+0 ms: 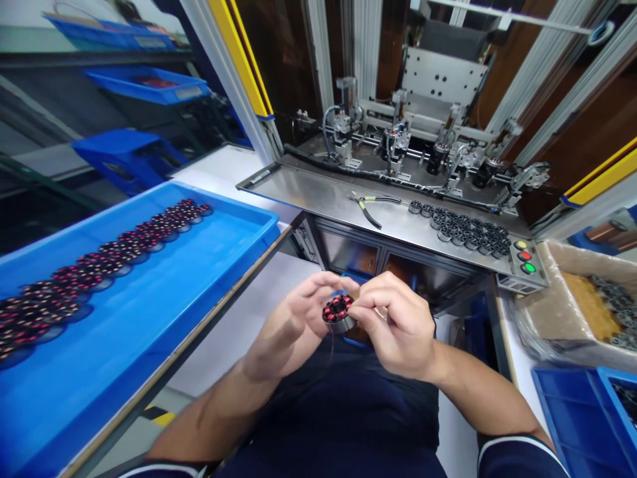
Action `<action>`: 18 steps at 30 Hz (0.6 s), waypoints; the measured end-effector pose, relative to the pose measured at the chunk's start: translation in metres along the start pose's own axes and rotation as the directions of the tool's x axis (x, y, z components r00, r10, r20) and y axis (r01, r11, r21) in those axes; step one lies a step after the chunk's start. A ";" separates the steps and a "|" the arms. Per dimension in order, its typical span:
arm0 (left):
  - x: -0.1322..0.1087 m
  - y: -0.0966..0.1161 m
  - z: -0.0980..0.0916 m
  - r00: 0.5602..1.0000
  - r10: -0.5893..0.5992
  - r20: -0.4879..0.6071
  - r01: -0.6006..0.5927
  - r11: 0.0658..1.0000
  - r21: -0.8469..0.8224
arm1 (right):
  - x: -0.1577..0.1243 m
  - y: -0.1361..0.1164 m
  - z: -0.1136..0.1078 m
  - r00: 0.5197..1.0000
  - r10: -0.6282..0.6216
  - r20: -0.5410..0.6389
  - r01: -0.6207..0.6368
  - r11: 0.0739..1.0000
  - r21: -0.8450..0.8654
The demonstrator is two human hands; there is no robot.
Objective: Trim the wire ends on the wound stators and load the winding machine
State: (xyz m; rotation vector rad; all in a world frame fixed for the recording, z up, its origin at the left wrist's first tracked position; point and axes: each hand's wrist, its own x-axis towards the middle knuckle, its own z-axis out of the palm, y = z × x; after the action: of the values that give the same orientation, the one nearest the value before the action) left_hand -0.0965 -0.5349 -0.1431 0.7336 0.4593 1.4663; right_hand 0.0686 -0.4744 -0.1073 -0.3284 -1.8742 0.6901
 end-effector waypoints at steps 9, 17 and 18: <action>0.012 0.001 0.005 0.941 -0.333 0.055 0.331 0.942 0.052 | -0.002 0.005 -0.021 0.976 -0.200 0.086 0.210 0.970 -0.126; 0.009 -0.003 0.006 0.982 -0.171 -0.077 0.182 0.968 0.171 | 0.001 0.018 -0.037 0.986 -0.092 0.140 0.092 0.996 0.008; 0.009 -0.003 0.006 0.982 -0.170 -0.088 0.183 0.967 0.179 | 0.002 0.018 -0.037 0.985 -0.081 0.150 0.079 0.997 0.021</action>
State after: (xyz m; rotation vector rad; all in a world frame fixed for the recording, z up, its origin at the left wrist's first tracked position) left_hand -0.0897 -0.5271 -0.1396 0.7687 0.7079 1.2963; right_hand 0.1000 -0.4480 -0.1067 -0.1941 -2.0127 0.6897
